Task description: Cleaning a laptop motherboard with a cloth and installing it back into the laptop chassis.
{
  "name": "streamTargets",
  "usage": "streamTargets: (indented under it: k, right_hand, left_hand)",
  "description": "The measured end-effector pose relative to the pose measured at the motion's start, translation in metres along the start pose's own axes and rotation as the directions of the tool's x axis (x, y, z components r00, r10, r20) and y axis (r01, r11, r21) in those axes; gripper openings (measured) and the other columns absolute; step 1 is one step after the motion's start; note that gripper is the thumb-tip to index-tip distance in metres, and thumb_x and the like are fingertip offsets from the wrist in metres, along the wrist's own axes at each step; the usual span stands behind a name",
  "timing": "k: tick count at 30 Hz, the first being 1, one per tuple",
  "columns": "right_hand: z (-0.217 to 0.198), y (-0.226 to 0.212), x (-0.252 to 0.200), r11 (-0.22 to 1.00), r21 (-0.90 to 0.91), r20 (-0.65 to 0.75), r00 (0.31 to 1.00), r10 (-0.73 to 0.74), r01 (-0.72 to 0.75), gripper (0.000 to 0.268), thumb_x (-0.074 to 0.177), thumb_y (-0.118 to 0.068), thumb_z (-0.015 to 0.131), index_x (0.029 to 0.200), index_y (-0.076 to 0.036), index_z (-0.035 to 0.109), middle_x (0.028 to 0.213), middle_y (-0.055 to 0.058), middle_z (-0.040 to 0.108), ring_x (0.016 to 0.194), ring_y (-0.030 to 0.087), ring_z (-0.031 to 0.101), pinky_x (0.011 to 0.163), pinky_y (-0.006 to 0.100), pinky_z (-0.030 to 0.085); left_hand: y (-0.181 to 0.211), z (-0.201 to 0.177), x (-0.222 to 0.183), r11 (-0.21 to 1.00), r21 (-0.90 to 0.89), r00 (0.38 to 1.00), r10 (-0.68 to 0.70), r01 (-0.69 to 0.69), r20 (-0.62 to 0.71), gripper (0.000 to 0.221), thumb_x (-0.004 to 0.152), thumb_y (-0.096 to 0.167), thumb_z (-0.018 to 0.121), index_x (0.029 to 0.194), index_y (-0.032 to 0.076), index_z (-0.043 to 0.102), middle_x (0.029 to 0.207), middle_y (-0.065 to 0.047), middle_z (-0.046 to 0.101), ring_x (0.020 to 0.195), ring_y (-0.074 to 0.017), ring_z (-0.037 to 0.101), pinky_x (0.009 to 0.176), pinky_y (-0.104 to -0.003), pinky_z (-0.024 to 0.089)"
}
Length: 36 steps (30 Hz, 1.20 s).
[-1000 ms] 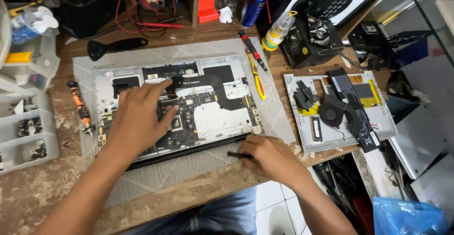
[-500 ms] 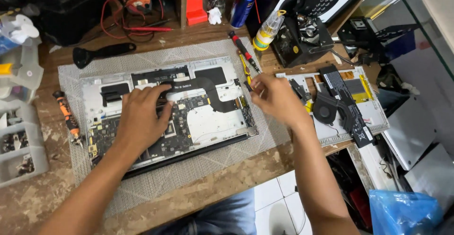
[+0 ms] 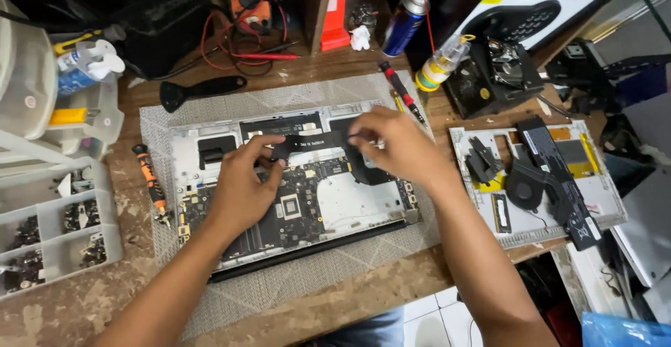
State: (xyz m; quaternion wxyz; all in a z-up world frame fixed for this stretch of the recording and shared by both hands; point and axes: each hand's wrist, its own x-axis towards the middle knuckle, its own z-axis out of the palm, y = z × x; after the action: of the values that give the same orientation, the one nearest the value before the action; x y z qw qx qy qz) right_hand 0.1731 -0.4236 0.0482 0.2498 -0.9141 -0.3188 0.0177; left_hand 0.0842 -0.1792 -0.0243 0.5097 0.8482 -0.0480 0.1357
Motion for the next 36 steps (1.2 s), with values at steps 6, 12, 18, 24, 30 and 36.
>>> streamTargets:
  k: [6, 12, 18, 24, 30, 36]
  right_hand:
    - [0.036, -0.017, 0.033, 0.931, 0.141, 0.119, 0.928, -0.353, 0.336, 0.015, 0.083, 0.005, 0.071, 0.093, -0.003, 0.077, 0.083, 0.016, 0.070, 0.081, 0.033, 0.070, 0.079, 0.043, 0.055]
    - [0.041, -0.012, 0.033, 0.912, 0.163, 0.178, 0.898, -0.402, 0.376, 0.013, 0.086, 0.002, 0.070, 0.096, -0.003, 0.078, 0.087, 0.016, 0.073, 0.086, 0.031, 0.068, 0.082, 0.042, 0.051]
    - [0.038, -0.011, 0.028, 0.905, 0.171, 0.204, 0.885, -0.419, 0.389, 0.011, 0.088, -0.006, 0.072, 0.097, -0.004, 0.078, 0.087, 0.014, 0.071, 0.086, 0.029, 0.065, 0.083, 0.042, 0.049]
    - [0.042, -0.009, 0.021, 0.933, 0.104, 0.235, 0.903, -0.358, 0.343, 0.012, 0.088, -0.009, 0.073, 0.097, -0.003, 0.077, 0.089, 0.012, 0.070, 0.089, 0.027, 0.064, 0.085, 0.040, 0.047]
    - [0.048, -0.011, 0.017, 0.939, 0.115, 0.214, 0.914, -0.343, 0.325, 0.010, 0.089, -0.002, 0.068, 0.097, -0.003, 0.075, 0.087, 0.011, 0.068, 0.085, 0.027, 0.065, 0.078, 0.039, 0.048]
    - [0.049, -0.019, 0.022, 0.930, 0.184, 0.142, 0.927, -0.346, 0.319, 0.012, 0.096, -0.002, 0.062, 0.098, -0.001, 0.074, 0.082, 0.014, 0.068, 0.078, 0.029, 0.068, 0.071, 0.039, 0.049]
  left_hand:
    - [0.006, -0.006, 0.001, 0.990, -0.114, 0.996, -0.086, 0.081, -0.035, 0.040, 0.086, -0.005, 0.067, 0.124, 0.007, 0.066, 0.087, -0.018, 0.073, 0.075, -0.0296, 0.071, 0.069, -0.041, 0.053]
    - [-0.001, -0.005, 0.003, 0.979, -0.159, 0.989, -0.139, 0.128, -0.058, 0.033, 0.088, 0.000, 0.068, 0.119, 0.009, 0.066, 0.088, -0.015, 0.073, 0.074, -0.0256, 0.072, 0.065, -0.036, 0.053]
    - [0.002, -0.006, 0.000, 0.974, -0.186, 0.987, -0.142, 0.127, -0.072, 0.030, 0.087, 0.000, 0.069, 0.115, 0.009, 0.069, 0.085, -0.015, 0.074, 0.071, -0.0257, 0.073, 0.065, -0.037, 0.056]
    - [0.001, -0.004, 0.002, 0.977, -0.166, 0.987, -0.145, 0.131, -0.074, 0.031, 0.086, -0.002, 0.068, 0.115, 0.009, 0.069, 0.085, -0.014, 0.074, 0.071, -0.0254, 0.074, 0.066, -0.038, 0.057]
    - [-0.003, -0.004, 0.000, 0.982, -0.164, 0.992, -0.110, 0.099, -0.059, 0.037, 0.082, -0.008, 0.066, 0.116, 0.006, 0.068, 0.086, -0.018, 0.072, 0.077, -0.0302, 0.074, 0.070, -0.041, 0.056]
    - [-0.001, -0.009, 0.004, 0.978, -0.172, 0.991, -0.128, 0.119, -0.040, 0.036, 0.083, -0.009, 0.064, 0.116, 0.005, 0.068, 0.088, -0.019, 0.074, 0.080, -0.0294, 0.075, 0.071, -0.041, 0.056]
